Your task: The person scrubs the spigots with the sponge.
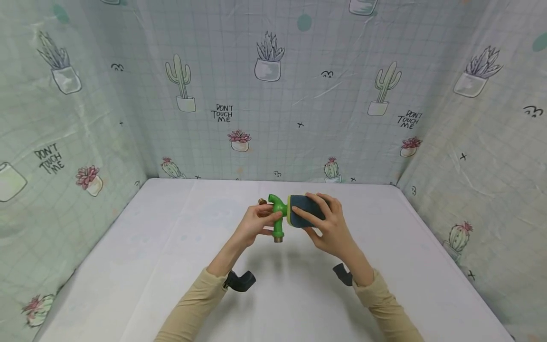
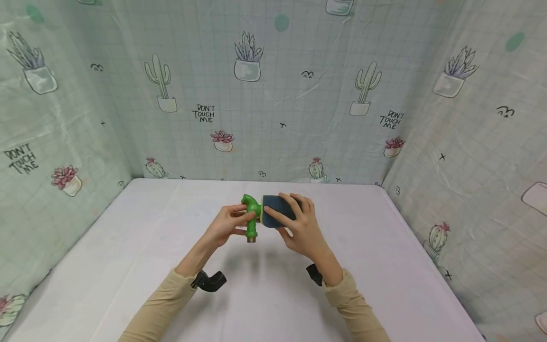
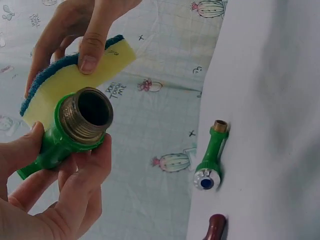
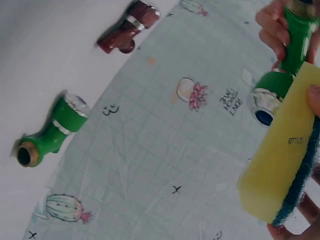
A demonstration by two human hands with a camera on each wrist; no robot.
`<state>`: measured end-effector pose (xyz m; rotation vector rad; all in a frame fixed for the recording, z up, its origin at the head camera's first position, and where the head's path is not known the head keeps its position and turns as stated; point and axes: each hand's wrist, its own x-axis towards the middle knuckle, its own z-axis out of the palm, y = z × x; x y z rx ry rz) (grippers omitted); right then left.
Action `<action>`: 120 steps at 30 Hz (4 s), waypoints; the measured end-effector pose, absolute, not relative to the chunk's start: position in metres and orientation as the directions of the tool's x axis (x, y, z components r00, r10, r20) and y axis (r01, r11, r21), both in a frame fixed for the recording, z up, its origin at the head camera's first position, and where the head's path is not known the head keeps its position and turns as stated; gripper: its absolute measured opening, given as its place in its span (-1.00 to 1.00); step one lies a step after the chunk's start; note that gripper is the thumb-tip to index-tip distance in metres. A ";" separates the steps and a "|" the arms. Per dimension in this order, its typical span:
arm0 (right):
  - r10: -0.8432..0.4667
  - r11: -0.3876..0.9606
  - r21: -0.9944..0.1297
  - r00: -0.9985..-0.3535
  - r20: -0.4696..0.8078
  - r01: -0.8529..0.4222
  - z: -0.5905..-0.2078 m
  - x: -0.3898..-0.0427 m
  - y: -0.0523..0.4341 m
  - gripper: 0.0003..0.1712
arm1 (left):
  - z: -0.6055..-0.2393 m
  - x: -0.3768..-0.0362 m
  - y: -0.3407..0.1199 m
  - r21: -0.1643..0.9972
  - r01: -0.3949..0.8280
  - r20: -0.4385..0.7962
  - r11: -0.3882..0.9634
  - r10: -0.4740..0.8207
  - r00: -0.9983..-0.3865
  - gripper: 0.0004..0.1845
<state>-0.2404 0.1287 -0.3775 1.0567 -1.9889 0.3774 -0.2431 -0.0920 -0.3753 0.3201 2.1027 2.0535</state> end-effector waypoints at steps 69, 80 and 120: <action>-0.403 0.565 0.182 -0.077 0.912 -0.805 -0.379 -0.239 0.129 -0.71 | -0.369 -0.246 -0.107 0.821 -0.321 0.110 -0.471 0.683 -0.722 -0.62; -0.507 0.560 0.306 -0.027 0.861 -0.770 -0.386 -0.238 0.133 -0.71 | -0.364 -0.248 -0.096 0.910 -0.297 -0.139 -0.289 0.462 -0.876 -0.59; -0.505 0.645 -0.049 -0.473 0.722 -0.763 -0.371 -0.237 0.120 -0.45 | -0.367 -0.237 -0.104 0.992 0.122 0.129 -0.044 0.394 -0.910 -0.19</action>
